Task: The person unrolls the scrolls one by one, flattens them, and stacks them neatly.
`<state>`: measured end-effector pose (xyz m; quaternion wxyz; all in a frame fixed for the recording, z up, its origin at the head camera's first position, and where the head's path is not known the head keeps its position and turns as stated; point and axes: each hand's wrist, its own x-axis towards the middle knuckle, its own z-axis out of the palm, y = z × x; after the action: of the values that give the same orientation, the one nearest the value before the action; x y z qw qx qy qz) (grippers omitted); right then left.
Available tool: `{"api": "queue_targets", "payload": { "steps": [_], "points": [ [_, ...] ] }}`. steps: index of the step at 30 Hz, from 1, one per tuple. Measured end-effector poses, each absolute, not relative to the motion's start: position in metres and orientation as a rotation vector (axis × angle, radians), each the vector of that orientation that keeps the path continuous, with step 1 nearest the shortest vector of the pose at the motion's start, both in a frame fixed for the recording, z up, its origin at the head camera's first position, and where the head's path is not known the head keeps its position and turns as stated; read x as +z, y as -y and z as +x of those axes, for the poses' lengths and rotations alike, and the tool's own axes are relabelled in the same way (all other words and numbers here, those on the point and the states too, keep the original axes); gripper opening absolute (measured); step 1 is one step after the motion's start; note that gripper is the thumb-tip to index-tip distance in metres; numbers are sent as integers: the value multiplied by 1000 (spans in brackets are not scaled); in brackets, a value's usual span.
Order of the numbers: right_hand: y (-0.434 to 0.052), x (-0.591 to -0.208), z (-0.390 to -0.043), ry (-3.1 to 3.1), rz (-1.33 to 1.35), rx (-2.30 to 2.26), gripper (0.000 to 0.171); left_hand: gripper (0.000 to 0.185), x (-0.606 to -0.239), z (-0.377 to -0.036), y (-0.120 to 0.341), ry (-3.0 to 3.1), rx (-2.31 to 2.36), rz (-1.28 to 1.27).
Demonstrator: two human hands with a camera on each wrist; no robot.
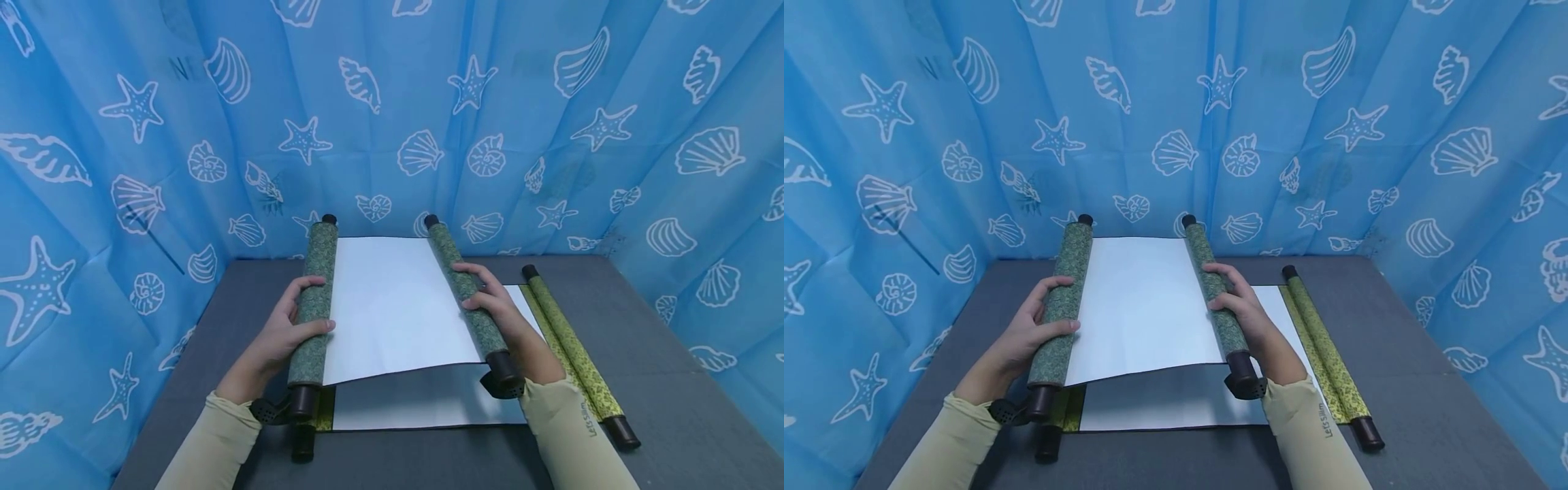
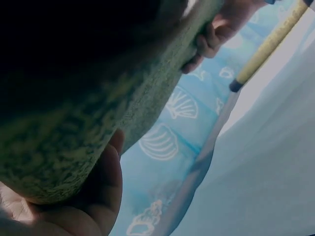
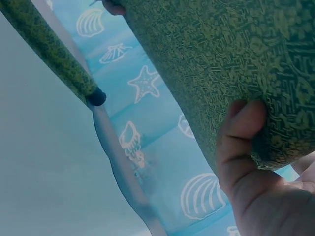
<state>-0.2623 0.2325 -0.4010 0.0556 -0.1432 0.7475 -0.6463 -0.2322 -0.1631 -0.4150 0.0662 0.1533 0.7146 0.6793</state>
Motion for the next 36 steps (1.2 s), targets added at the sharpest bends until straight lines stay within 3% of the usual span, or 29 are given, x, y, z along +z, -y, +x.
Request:
{"api": "queue_targets", "payload": {
  "steps": [21,36],
  "points": [
    [-244,-397,-261,-2343,-523,-1948,45,82,-408,-232,177,-2155,2025,529],
    [-254,-391,-262,-2429,-464,-1882,59,86,-404,-232,181,-2089,2050,525]
  ]
}}
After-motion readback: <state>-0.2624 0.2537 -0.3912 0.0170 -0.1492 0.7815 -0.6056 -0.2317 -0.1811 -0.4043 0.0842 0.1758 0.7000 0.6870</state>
